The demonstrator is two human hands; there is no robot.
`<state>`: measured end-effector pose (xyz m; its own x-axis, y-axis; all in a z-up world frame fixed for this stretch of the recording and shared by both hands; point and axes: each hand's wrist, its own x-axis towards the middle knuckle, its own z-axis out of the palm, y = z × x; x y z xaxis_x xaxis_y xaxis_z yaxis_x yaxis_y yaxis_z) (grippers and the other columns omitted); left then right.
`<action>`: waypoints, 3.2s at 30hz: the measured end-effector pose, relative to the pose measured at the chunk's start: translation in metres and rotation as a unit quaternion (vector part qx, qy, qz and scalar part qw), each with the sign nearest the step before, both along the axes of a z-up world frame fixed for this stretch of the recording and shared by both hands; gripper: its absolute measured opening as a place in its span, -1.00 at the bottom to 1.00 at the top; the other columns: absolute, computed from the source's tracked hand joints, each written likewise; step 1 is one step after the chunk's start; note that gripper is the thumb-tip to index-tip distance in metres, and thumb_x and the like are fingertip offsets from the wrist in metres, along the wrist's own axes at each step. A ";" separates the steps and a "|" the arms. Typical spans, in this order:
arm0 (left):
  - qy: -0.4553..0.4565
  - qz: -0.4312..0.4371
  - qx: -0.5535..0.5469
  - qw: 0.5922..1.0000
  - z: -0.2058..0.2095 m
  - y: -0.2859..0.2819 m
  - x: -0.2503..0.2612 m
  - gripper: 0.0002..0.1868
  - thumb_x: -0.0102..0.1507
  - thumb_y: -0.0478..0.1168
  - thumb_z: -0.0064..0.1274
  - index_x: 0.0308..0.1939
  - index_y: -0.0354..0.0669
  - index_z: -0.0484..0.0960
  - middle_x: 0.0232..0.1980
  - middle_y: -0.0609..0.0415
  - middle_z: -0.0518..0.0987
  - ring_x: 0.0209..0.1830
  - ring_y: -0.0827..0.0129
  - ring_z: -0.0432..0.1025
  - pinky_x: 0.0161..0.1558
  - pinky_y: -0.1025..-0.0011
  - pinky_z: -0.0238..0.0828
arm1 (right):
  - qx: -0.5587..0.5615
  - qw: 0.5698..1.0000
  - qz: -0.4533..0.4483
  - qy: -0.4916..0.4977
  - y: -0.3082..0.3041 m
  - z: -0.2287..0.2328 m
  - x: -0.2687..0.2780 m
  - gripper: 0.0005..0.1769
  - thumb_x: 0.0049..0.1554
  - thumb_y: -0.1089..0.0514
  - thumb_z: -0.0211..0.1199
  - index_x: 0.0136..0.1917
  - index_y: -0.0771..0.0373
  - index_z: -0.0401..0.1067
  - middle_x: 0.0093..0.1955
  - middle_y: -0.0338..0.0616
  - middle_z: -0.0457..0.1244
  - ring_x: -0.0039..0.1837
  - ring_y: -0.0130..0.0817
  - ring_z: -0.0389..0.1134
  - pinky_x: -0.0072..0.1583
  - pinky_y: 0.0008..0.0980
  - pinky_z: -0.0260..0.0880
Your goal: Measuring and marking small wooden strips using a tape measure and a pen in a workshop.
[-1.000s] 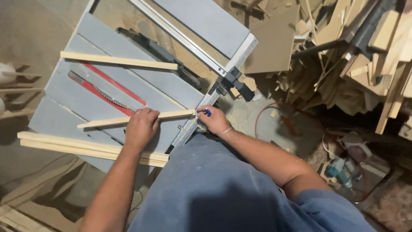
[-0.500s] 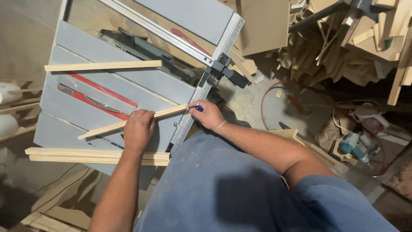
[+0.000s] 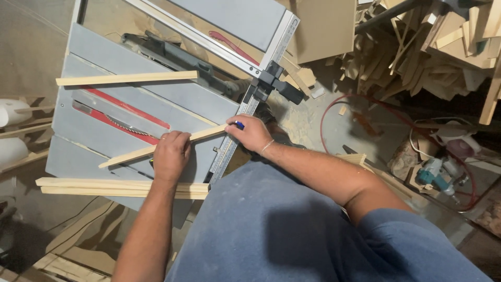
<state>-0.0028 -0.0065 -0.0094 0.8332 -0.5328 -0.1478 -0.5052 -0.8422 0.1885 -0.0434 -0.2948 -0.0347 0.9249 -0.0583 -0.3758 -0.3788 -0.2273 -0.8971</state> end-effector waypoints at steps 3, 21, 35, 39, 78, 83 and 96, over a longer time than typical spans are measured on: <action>0.004 0.013 -0.018 1.000 0.005 -0.006 0.000 -0.76 0.18 -0.26 0.22 -0.07 0.01 0.69 -0.13 0.08 0.61 -0.03 0.14 0.55 0.08 0.23 0.50 | -0.013 1.000 -0.006 0.020 0.002 0.001 0.001 -0.74 0.06 -0.06 0.41 0.02 -0.03 0.63 -0.04 -0.22 0.46 0.15 -0.13 0.47 0.22 -0.20 0.45; 0.006 0.059 0.040 0.997 0.010 0.029 -0.003 -0.77 0.20 -0.21 0.23 -0.06 0.04 0.67 -0.10 0.13 0.60 0.03 0.18 0.52 0.13 0.23 0.45 | -0.079 0.994 0.007 0.078 0.005 0.012 0.002 -0.77 0.06 -0.16 0.41 -0.03 -0.12 0.65 -0.05 -0.26 0.47 0.15 -0.14 0.46 0.17 -0.20 0.48; 0.031 0.070 0.122 0.990 0.030 0.033 0.004 -0.79 0.16 -0.23 0.29 -0.15 0.05 0.64 -0.18 0.16 0.57 -0.02 0.24 0.54 0.06 0.29 0.51 | -0.098 0.992 0.020 0.074 0.003 0.011 0.004 -0.75 0.09 -0.18 0.37 -0.01 -0.10 0.64 -0.05 -0.18 0.46 0.14 -0.04 0.45 0.13 -0.13 0.48; 0.034 0.069 0.119 0.990 0.031 0.032 0.004 -0.81 0.18 -0.25 0.25 -0.14 0.03 0.64 -0.18 0.13 0.56 -0.02 0.22 0.53 0.08 0.29 0.51 | -0.105 0.991 0.022 0.076 0.004 0.012 0.004 -0.76 0.09 -0.19 0.36 -0.02 -0.13 0.64 -0.04 -0.18 0.46 0.14 -0.06 0.45 0.13 -0.13 0.48; 0.093 0.042 -0.177 0.979 0.012 -0.072 0.011 -0.87 0.34 -0.04 0.20 -0.16 0.08 0.74 -0.23 0.09 0.62 -0.11 0.08 0.55 0.02 0.16 0.47 | -0.016 0.999 -0.038 0.017 -0.033 -0.017 -0.023 -0.83 0.08 -0.01 0.39 -0.04 -0.05 0.64 -0.01 -0.21 0.46 0.17 -0.13 0.45 0.23 -0.19 0.44; 0.082 0.031 -0.168 0.982 0.018 -0.074 0.008 -0.88 0.36 -0.06 0.17 -0.11 0.07 0.72 -0.20 0.10 0.61 -0.08 0.08 0.54 0.04 0.14 0.44 | 0.006 1.000 0.006 -0.011 -0.024 -0.021 -0.026 -0.77 0.09 -0.05 0.39 0.05 -0.12 0.63 0.03 -0.27 0.45 0.19 -0.16 0.45 0.23 -0.21 0.44; 0.033 0.006 -0.141 0.989 0.000 -0.065 0.001 -0.81 0.24 -0.14 0.28 -0.07 0.05 0.71 -0.14 0.10 0.61 -0.03 0.10 0.52 0.07 0.12 0.40 | -0.004 0.997 0.027 -0.066 -0.004 -0.020 -0.033 -0.69 0.18 -0.02 0.29 0.20 -0.15 0.59 0.05 -0.30 0.44 0.14 -0.15 0.46 0.16 -0.19 0.48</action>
